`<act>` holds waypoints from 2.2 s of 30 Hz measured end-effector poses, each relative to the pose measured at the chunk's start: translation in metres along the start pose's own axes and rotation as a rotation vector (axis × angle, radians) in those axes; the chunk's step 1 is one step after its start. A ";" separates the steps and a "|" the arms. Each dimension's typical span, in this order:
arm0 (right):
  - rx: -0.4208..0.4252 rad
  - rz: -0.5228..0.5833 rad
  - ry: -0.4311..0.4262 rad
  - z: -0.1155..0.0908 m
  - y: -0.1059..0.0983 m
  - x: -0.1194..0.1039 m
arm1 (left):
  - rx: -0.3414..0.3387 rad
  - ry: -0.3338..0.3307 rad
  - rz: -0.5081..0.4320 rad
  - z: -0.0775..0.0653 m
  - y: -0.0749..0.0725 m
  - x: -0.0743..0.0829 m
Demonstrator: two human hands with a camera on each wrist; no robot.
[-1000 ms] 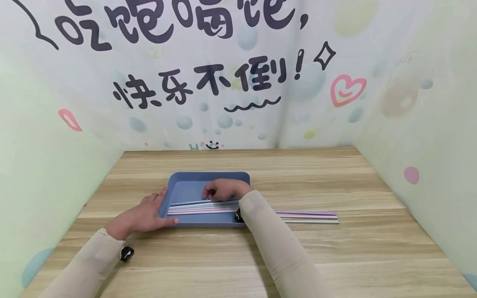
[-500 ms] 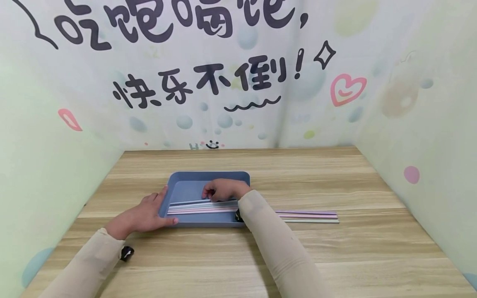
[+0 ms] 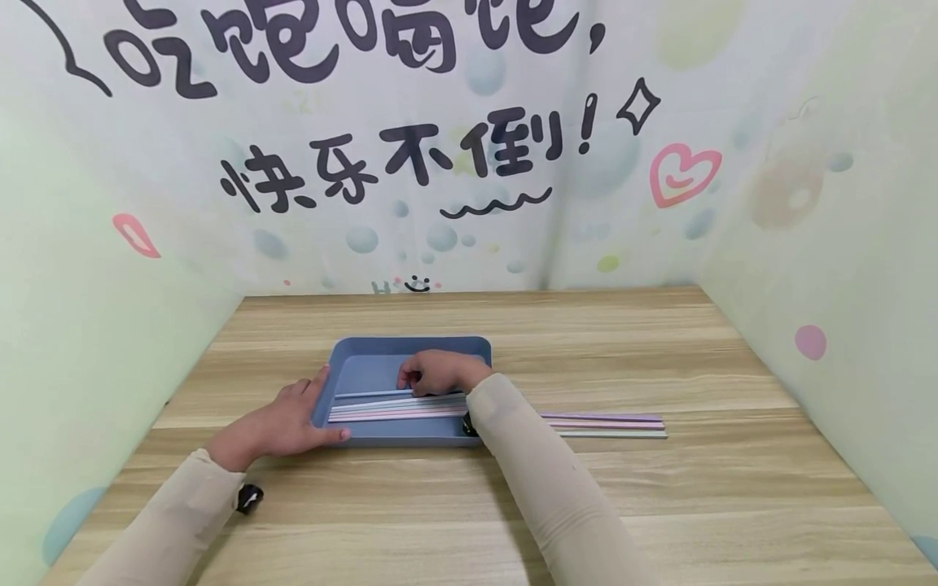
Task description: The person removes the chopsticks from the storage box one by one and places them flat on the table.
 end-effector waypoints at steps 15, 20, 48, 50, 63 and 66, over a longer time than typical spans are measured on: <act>-0.006 -0.039 -0.019 -0.004 -0.008 -0.003 | 0.001 0.011 -0.004 0.000 0.000 0.000; 0.017 -0.035 -0.046 -0.007 -0.013 -0.006 | 0.000 0.009 -0.008 0.000 0.000 -0.001; 0.028 0.116 -0.096 -0.038 -0.049 -0.018 | 0.005 0.004 0.002 0.000 0.001 -0.003; 0.021 0.123 -0.095 -0.041 -0.051 -0.018 | 0.004 0.004 0.001 0.000 0.001 -0.002; 0.020 0.168 -0.062 -0.068 -0.063 0.001 | 0.014 0.016 0.000 0.000 0.000 -0.002; 0.007 0.159 -0.064 -0.073 -0.063 0.008 | 0.014 0.015 -0.002 0.000 0.000 -0.002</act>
Point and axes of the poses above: each hand's wrist, its own z-axis towards the middle knuckle, its own y-axis out of the palm, x = y × z, the point moved 3 cm from there along z, towards the middle knuckle, and after that the axes turned 12 degrees about y, right-handed, at the moved point
